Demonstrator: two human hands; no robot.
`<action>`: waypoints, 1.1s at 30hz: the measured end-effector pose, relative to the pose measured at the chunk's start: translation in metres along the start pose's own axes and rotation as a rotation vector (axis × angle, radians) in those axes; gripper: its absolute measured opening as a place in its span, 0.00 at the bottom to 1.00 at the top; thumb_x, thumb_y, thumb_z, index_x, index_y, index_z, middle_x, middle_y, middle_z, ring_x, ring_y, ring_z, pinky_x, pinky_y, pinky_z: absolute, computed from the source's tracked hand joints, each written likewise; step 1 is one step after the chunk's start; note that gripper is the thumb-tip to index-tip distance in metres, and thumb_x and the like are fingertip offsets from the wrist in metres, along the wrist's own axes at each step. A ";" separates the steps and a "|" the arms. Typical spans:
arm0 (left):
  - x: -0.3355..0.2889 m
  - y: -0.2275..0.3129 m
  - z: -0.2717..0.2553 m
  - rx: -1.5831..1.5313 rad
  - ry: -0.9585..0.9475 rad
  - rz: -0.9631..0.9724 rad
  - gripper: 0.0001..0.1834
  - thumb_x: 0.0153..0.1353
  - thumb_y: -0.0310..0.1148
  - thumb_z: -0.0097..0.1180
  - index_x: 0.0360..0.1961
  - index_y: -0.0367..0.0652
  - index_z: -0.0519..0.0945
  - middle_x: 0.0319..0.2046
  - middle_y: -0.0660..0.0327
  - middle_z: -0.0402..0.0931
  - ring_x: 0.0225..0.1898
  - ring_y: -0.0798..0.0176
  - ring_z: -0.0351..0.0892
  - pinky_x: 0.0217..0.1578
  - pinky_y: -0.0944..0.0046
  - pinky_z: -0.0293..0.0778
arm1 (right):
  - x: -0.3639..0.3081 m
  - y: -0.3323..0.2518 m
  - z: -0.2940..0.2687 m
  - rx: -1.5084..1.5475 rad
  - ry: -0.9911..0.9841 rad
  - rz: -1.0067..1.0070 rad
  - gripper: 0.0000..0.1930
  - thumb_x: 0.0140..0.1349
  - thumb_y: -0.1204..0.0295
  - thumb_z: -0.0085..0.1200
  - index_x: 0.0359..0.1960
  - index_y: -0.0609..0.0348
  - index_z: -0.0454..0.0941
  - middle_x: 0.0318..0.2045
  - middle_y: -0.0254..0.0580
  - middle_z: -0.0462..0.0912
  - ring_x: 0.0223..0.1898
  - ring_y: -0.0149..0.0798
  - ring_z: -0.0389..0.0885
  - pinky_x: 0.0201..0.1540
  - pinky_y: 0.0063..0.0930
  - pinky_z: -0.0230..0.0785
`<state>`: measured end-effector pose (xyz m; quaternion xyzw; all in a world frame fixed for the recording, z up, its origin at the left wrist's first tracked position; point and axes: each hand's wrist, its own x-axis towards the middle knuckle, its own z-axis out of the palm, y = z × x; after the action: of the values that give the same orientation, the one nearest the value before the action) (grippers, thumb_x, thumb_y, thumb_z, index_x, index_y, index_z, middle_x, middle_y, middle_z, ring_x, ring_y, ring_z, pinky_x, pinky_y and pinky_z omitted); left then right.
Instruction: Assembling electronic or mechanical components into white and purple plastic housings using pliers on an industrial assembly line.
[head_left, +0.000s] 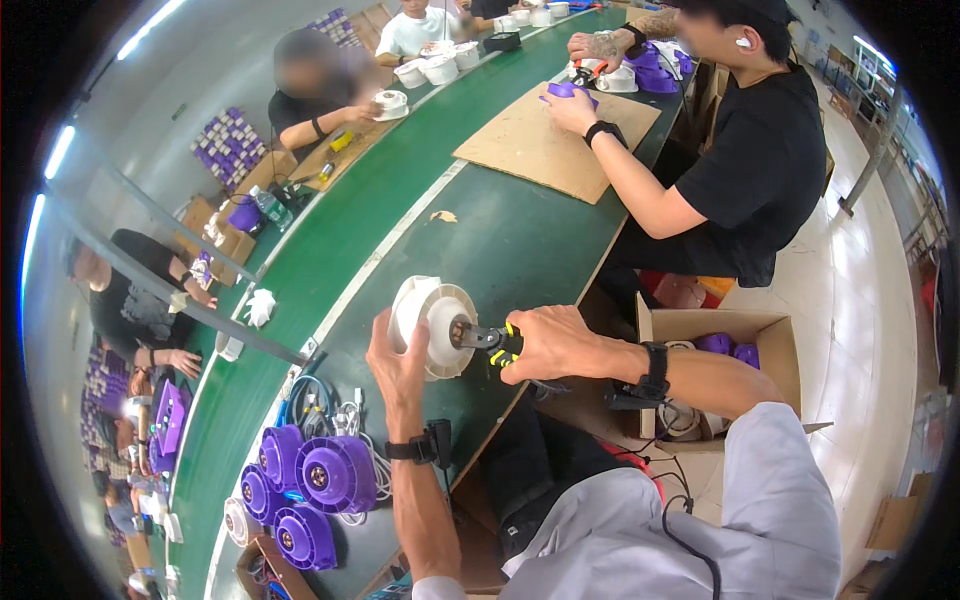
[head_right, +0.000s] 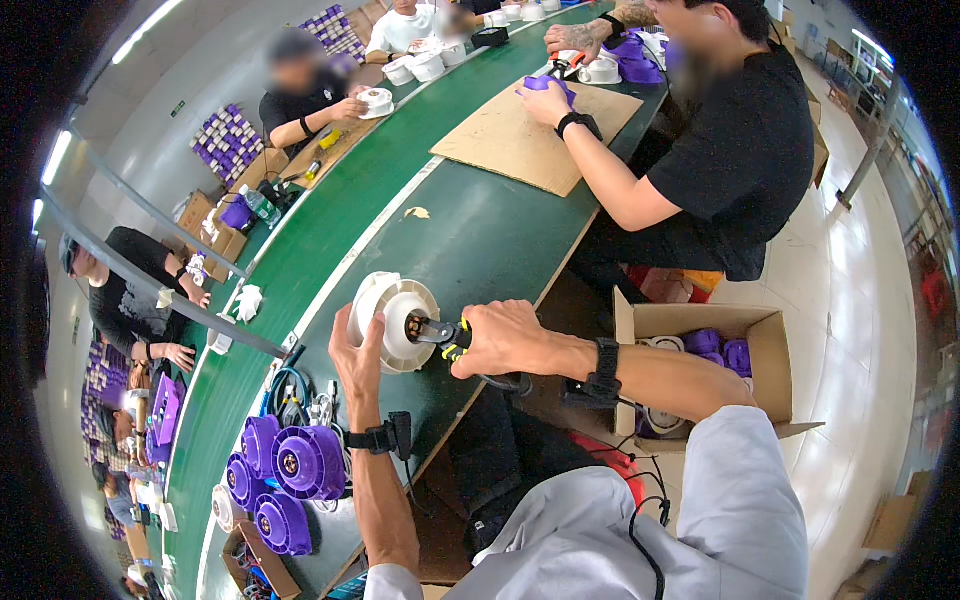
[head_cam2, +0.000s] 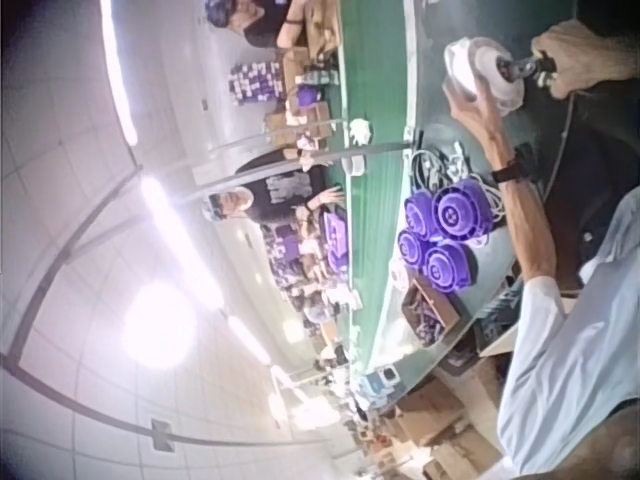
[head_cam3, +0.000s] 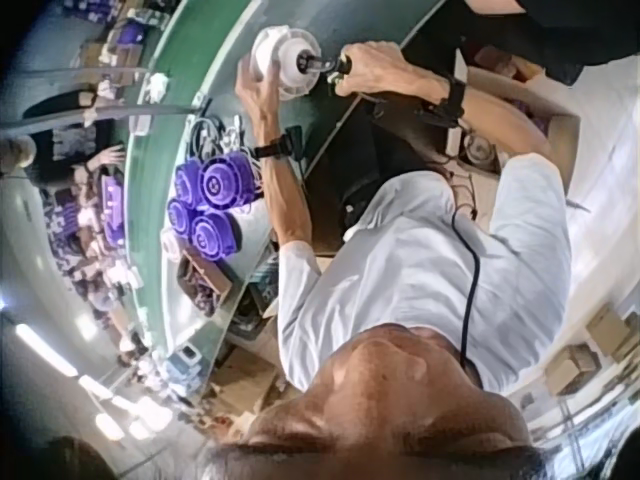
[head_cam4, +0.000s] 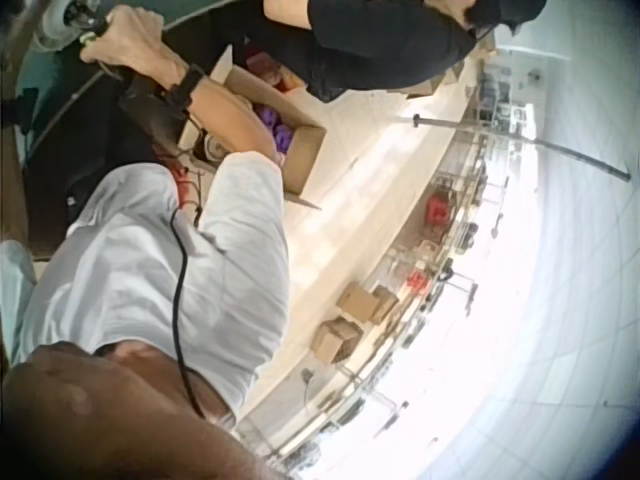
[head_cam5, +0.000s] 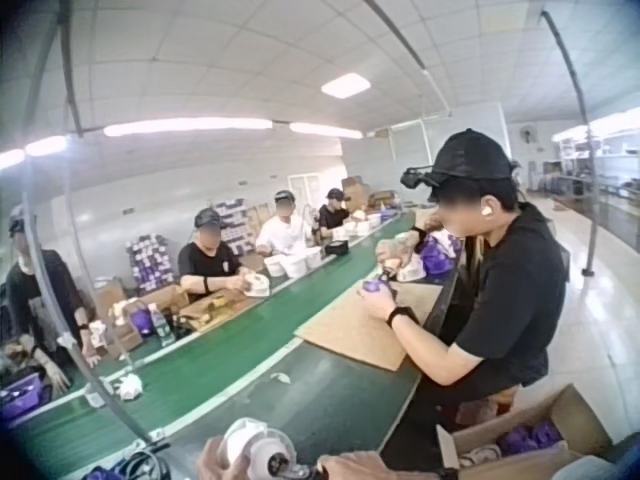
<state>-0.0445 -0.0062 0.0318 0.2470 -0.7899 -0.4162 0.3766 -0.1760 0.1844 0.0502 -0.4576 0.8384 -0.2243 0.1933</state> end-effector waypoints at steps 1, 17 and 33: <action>0.000 -0.001 0.000 -0.022 0.000 0.000 0.25 0.60 0.41 0.62 0.51 0.31 0.77 0.40 0.51 0.81 0.41 0.60 0.81 0.43 0.61 0.76 | -0.001 -0.002 -0.002 0.019 -0.010 0.010 0.34 0.38 0.55 0.64 0.45 0.69 0.79 0.31 0.59 0.84 0.36 0.57 0.83 0.41 0.44 0.74; 0.000 -0.005 -0.021 -0.293 -0.251 -0.384 0.28 0.55 0.35 0.63 0.53 0.26 0.76 0.42 0.54 0.81 0.39 0.62 0.80 0.44 0.66 0.74 | 0.002 -0.008 -0.006 -0.216 0.032 -0.095 0.30 0.37 0.57 0.62 0.41 0.69 0.77 0.31 0.64 0.79 0.37 0.61 0.78 0.42 0.50 0.65; -0.005 -0.002 -0.009 -0.301 -0.044 -0.310 0.21 0.57 0.34 0.61 0.45 0.26 0.80 0.35 0.57 0.81 0.35 0.66 0.78 0.38 0.67 0.72 | 0.012 0.017 -0.004 -0.483 0.218 -0.525 0.19 0.36 0.66 0.61 0.28 0.67 0.72 0.22 0.56 0.78 0.25 0.53 0.81 0.26 0.43 0.71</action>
<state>-0.0345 -0.0079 0.0317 0.2975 -0.6795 -0.5875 0.3235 -0.1957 0.1836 0.0425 -0.6630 0.7368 -0.1092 -0.0748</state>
